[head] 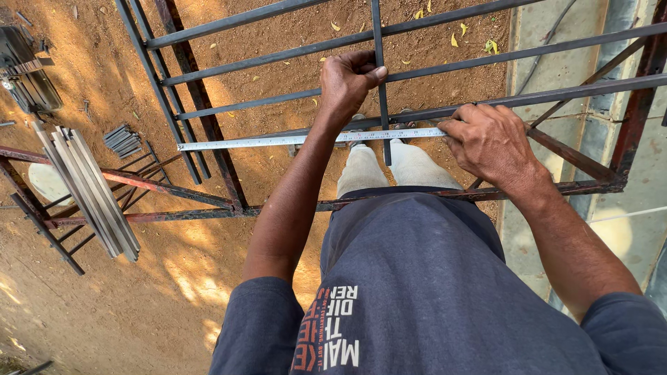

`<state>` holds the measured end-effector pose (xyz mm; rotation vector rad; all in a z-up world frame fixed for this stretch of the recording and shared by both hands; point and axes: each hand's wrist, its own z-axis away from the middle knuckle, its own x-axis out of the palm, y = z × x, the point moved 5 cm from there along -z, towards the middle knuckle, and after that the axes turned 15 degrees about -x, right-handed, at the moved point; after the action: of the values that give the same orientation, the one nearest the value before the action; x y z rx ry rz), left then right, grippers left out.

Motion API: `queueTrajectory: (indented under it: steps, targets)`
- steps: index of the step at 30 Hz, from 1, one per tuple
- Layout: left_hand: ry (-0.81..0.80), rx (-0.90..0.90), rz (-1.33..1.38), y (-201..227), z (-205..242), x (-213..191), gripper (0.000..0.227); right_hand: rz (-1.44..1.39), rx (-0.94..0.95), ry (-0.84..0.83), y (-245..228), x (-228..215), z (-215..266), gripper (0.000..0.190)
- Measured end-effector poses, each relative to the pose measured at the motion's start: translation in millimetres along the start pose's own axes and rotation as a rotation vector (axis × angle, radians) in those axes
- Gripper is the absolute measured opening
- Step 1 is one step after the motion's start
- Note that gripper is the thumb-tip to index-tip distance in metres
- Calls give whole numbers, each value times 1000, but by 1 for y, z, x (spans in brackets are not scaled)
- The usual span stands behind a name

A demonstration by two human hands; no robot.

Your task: The person measures a metal frame using a tape measure and marks it before performing welding on the joints using a welding tool.

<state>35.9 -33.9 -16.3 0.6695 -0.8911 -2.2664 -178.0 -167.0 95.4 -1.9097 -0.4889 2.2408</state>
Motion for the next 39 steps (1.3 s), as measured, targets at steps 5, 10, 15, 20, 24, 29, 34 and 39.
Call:
queueTrajectory:
  steps: [5,10,15,20,24,29,34,39]
  targets:
    - [17,4,-20,-2,-1,0,41,8,-3,-3,0,0,0,24]
    - [19,-3,-18,-6,-2,0,43,-3,11,-23,-2,-1,0,24]
    - [-4,44,-30,-5,-2,-1,45,-1,16,-13,-5,-5,-1,25]
    - [21,42,-66,-6,-2,-1,46,6,-3,9,-6,-7,0,26]
    - [18,32,-41,-9,-3,0,47,3,1,15,-6,-8,0,26]
    - [-15,68,-38,-11,-3,1,50,8,11,1,-7,-5,1,26]
    - [-100,115,-167,-10,3,-1,68,8,19,1,-7,-3,2,23]
    - [-43,129,-455,-7,4,4,54,24,8,2,-7,-3,3,24]
